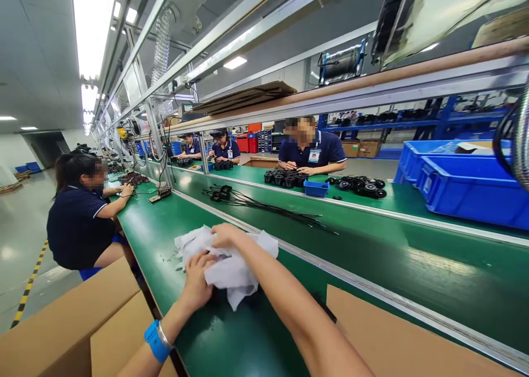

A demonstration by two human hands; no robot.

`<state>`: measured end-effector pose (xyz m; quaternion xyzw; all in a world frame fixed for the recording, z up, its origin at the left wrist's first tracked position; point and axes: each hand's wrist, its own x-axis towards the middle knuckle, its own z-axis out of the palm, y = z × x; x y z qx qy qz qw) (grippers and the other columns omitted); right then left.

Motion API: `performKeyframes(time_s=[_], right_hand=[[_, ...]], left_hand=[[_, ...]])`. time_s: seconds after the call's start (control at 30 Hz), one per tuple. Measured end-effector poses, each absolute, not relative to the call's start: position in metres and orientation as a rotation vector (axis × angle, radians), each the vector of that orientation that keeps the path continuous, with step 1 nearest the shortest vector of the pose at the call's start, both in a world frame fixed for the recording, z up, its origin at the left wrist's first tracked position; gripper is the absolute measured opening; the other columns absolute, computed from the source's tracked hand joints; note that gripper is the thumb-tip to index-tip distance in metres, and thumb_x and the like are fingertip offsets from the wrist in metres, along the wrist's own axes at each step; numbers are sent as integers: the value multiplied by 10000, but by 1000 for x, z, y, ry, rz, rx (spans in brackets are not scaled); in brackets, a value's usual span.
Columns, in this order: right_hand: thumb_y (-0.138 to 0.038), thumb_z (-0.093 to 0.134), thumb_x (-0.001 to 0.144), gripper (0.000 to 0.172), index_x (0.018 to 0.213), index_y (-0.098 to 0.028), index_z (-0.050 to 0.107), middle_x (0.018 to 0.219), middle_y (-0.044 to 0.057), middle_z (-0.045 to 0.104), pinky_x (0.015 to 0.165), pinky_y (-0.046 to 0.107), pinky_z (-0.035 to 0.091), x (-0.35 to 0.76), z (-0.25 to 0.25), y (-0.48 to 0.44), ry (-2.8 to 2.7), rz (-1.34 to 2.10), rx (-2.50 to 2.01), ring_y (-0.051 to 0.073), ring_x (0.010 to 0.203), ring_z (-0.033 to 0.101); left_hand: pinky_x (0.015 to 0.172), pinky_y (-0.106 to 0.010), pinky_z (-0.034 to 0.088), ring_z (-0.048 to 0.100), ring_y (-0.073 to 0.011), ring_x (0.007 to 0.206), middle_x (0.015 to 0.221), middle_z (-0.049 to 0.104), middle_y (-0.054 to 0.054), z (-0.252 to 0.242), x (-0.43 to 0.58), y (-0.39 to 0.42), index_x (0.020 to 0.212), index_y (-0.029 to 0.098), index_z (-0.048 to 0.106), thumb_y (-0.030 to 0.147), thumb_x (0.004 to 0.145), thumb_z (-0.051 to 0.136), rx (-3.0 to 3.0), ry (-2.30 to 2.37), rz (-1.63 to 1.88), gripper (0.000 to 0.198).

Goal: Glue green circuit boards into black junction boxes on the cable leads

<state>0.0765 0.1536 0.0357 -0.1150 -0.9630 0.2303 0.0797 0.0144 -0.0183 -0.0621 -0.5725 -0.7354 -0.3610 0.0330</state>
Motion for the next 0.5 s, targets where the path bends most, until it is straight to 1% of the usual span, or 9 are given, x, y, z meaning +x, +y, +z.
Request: performKeyframes(time_s=[0.07, 0.1, 0.2, 0.27, 0.33, 0.4, 0.47, 0.5], right_hand=[[-337, 527, 926, 231, 1112, -216, 591, 1165, 67, 577, 834, 346, 507, 71, 25, 143, -2929, 744, -292, 175, 984, 583], [-341, 529, 924, 238, 1110, -207, 592, 1160, 64, 579, 829, 348, 509, 70, 25, 141, -2933, 777, -275, 182, 981, 584], [-385, 542, 908, 300, 1079, -147, 608, 1112, 37, 594, 810, 366, 517, 73, 40, 149, -2870, 891, -272, 228, 958, 590], [-392, 557, 898, 323, 1060, -116, 602, 1041, 31, 606, 757, 353, 527, 77, 57, 158, -2792, 981, -283, 213, 896, 604], [-379, 554, 904, 277, 994, -122, 600, 920, 25, 613, 666, 293, 517, 80, 73, 165, -2694, 1067, -292, 138, 764, 597], [-418, 563, 883, 301, 833, -123, 595, 731, -8, 578, 556, 239, 455, 85, 88, 167, -2568, 1131, -296, 95, 601, 531], [-494, 566, 835, 384, 686, -140, 553, 596, -34, 507, 496, 229, 371, 90, 104, 168, -2416, 1175, -289, 86, 516, 453], [-526, 553, 816, 408, 656, -151, 533, 568, -37, 484, 486, 234, 341, 93, 112, 169, -2336, 1188, -288, 87, 500, 428]], left_hand=[[1057, -441, 318, 475, -276, 1211, 1215, 586, -33, -64, 15, -28, 1014, 318, 676, 181, 703, 605, -1859, -2212, -1188, 347], [1026, -428, 364, 501, -272, 1181, 1215, 576, -53, -65, 11, -33, 1064, 304, 658, 226, 718, 616, -1853, -2211, -1245, 357], [922, -414, 457, 533, -267, 1132, 1214, 538, -112, -67, -8, -38, 1244, 225, 527, 324, 772, 595, -1696, -2276, -1435, 487], [870, -395, 485, 552, -259, 1100, 1198, 535, -116, -70, -19, -36, 1260, 200, 488, 363, 778, 605, -1606, -2326, -1530, 522], [845, -372, 495, 564, -249, 1075, 1181, 545, -106, -72, -25, -31, 1240, 196, 494, 393, 762, 641, -1557, -2358, -1596, 537], [834, -362, 499, 575, -240, 1043, 1155, 555, -97, -74, -25, -26, 1219, 192, 506, 408, 745, 673, -1500, -2380, -1640, 547], [837, -373, 497, 582, -236, 1008, 1127, 556, -92, -76, -24, -21, 1182, 180, 524, 408, 732, 697, -1395, -2404, -1662, 533], [853, -389, 491, 577, -238, 1008, 1131, 548, -94, -78, -26, -19, 1168, 170, 528, 399, 738, 699, -1318, -2418, -1664, 517]])
